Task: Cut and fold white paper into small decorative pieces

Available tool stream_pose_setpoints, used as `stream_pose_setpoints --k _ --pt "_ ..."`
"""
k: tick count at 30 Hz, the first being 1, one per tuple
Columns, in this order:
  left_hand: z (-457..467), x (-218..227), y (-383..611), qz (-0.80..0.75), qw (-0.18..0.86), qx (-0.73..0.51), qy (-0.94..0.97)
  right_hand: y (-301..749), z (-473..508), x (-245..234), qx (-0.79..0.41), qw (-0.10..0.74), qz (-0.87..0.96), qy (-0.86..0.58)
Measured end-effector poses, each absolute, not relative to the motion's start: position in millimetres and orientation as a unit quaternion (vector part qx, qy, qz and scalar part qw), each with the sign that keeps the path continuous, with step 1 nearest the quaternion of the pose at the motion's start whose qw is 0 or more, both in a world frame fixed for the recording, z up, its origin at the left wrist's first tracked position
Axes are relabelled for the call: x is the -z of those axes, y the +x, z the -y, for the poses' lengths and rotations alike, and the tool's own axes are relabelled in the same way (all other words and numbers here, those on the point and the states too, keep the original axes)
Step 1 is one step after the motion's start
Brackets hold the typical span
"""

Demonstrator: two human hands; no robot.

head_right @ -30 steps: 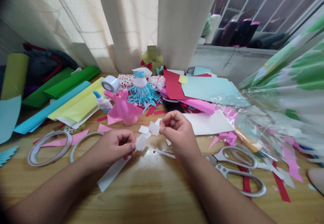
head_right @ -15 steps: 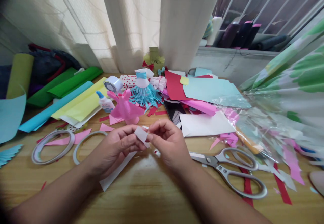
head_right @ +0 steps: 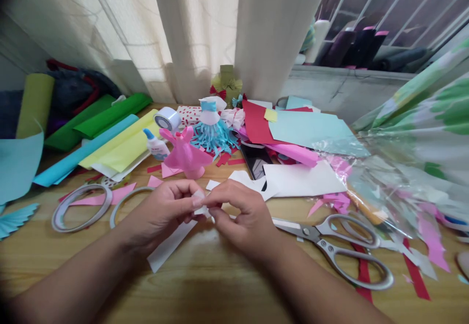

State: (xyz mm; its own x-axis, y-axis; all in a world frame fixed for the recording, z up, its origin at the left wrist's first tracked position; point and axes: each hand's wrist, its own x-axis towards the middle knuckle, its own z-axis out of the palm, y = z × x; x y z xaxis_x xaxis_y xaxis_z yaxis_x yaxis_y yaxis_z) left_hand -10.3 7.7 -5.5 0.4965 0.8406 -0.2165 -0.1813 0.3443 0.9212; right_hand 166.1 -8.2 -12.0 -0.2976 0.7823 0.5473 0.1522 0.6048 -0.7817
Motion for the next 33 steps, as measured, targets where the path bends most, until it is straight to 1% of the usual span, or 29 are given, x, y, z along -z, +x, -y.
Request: stream_pose_setpoints --k 4,10,13,18,21,24,29,33 --pt "-8.7 6.2 -10.7 -0.360 0.743 -0.331 0.457 164.2 7.1 8.1 -0.253 0.500 0.768 -0.309" --pt "-8.3 8.2 -7.6 -0.336 0.772 -0.361 0.402 163.0 7.7 12.3 -0.176 0.491 0.797 -0.305" --pt "-6.9 9.2 -5.6 -0.326 0.784 -0.349 0.397 163.1 7.9 15.3 -0.134 0.497 0.797 -0.315" --pt "-3.1 10.7 -2.9 -0.337 0.763 -0.357 0.421 161.8 8.2 16.5 -0.109 0.491 0.806 -0.313" --pt "-3.1 11.5 -3.8 -0.364 0.738 -0.358 0.441 161.2 8.1 14.5 -0.134 0.497 0.799 -0.312" --pt "-4.8 10.7 -7.3 -0.375 0.730 -0.329 0.467 164.1 7.5 12.0 -0.184 0.501 0.784 -0.316" --pt "-6.0 7.6 -11.1 -0.361 0.756 -0.253 0.484 174.7 5.9 10.8 -0.322 0.471 0.761 -0.311" --pt "-5.1 7.1 -9.5 -0.329 0.776 -0.243 0.480 176.0 5.8 9.6 -0.361 0.442 0.772 -0.279"
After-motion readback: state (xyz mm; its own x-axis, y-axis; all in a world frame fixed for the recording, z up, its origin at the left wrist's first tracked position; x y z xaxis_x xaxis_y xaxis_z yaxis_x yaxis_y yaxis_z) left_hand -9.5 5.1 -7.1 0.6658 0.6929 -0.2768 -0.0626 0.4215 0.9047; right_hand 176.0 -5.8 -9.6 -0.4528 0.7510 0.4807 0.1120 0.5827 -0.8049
